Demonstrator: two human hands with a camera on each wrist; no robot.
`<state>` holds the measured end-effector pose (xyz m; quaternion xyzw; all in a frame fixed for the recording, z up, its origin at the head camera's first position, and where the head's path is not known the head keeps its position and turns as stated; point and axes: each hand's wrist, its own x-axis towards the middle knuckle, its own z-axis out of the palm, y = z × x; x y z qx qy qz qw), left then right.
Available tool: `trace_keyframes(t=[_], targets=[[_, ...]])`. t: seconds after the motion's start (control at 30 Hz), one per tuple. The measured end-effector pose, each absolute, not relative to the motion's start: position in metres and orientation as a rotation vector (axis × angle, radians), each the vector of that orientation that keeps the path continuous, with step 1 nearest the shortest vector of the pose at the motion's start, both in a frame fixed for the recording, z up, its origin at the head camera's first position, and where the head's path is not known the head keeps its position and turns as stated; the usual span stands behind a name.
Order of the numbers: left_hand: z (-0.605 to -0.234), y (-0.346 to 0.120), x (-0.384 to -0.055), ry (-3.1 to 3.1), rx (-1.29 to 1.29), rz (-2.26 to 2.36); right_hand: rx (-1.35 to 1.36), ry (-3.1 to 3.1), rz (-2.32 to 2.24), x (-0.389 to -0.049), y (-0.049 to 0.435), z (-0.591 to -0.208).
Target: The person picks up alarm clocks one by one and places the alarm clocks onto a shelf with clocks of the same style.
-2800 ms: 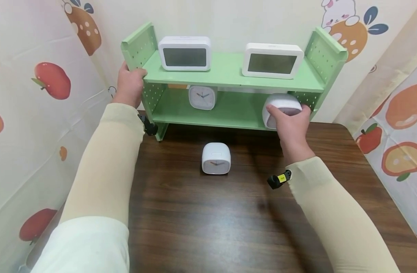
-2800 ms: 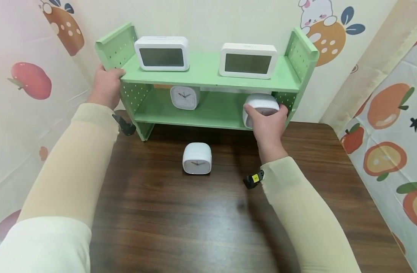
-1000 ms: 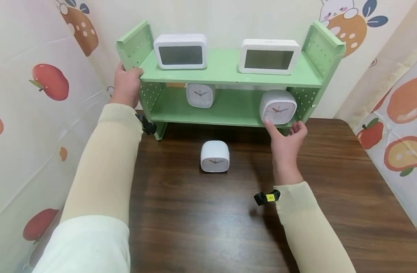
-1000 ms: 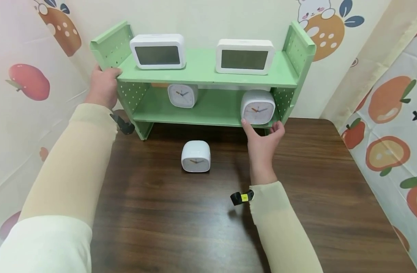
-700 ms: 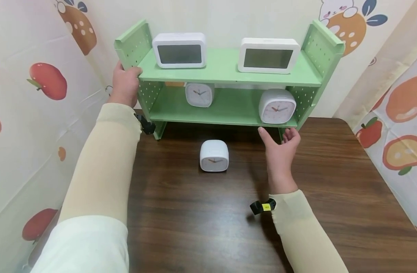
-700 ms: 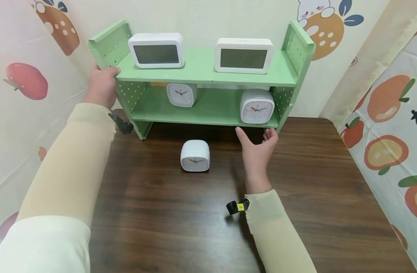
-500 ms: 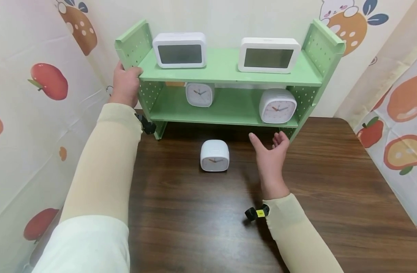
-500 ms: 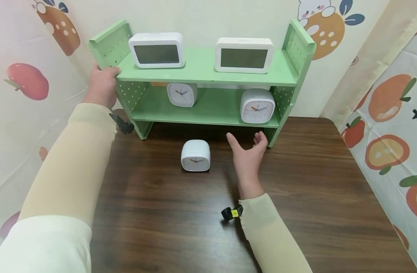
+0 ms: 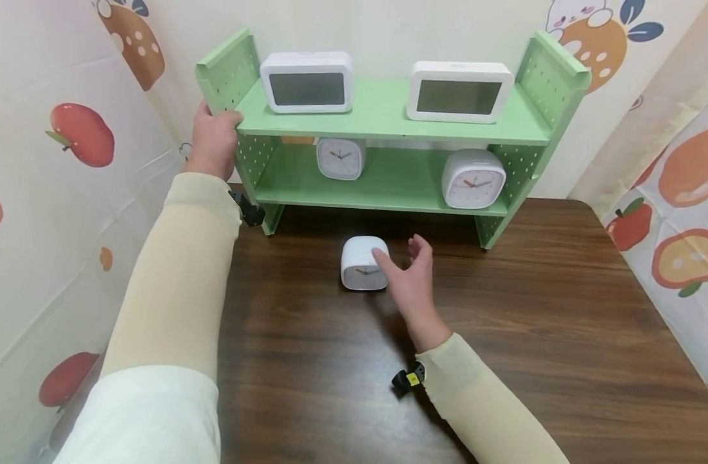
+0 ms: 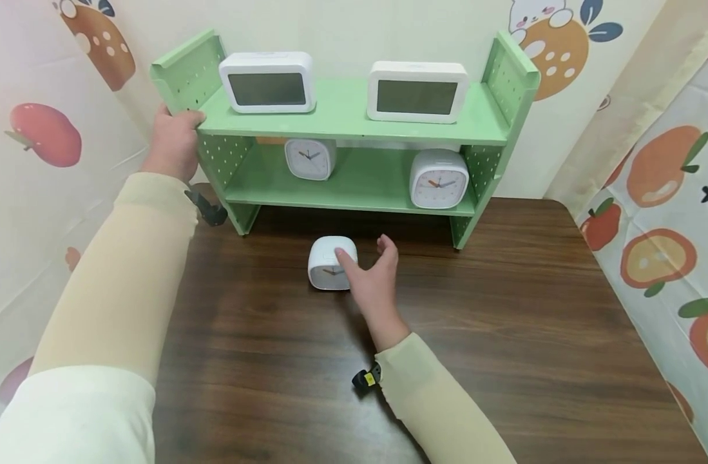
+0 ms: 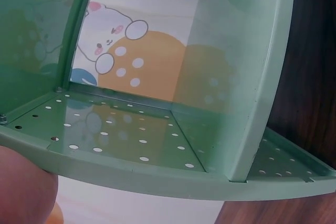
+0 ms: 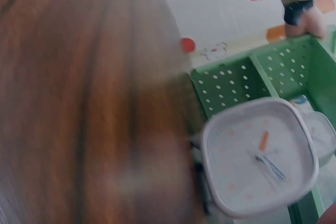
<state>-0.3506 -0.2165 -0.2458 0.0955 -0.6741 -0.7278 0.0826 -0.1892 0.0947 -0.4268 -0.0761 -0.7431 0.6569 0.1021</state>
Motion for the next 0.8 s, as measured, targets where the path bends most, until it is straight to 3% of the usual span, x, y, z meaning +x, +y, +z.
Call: trace_keyframes(t=[0.8], targets=[[-0.246, -0.219, -0.349, -2.039, 0.254, -2.177, -0.369, -2.191, 1.789, -0.187, 0.025, -0.435]])
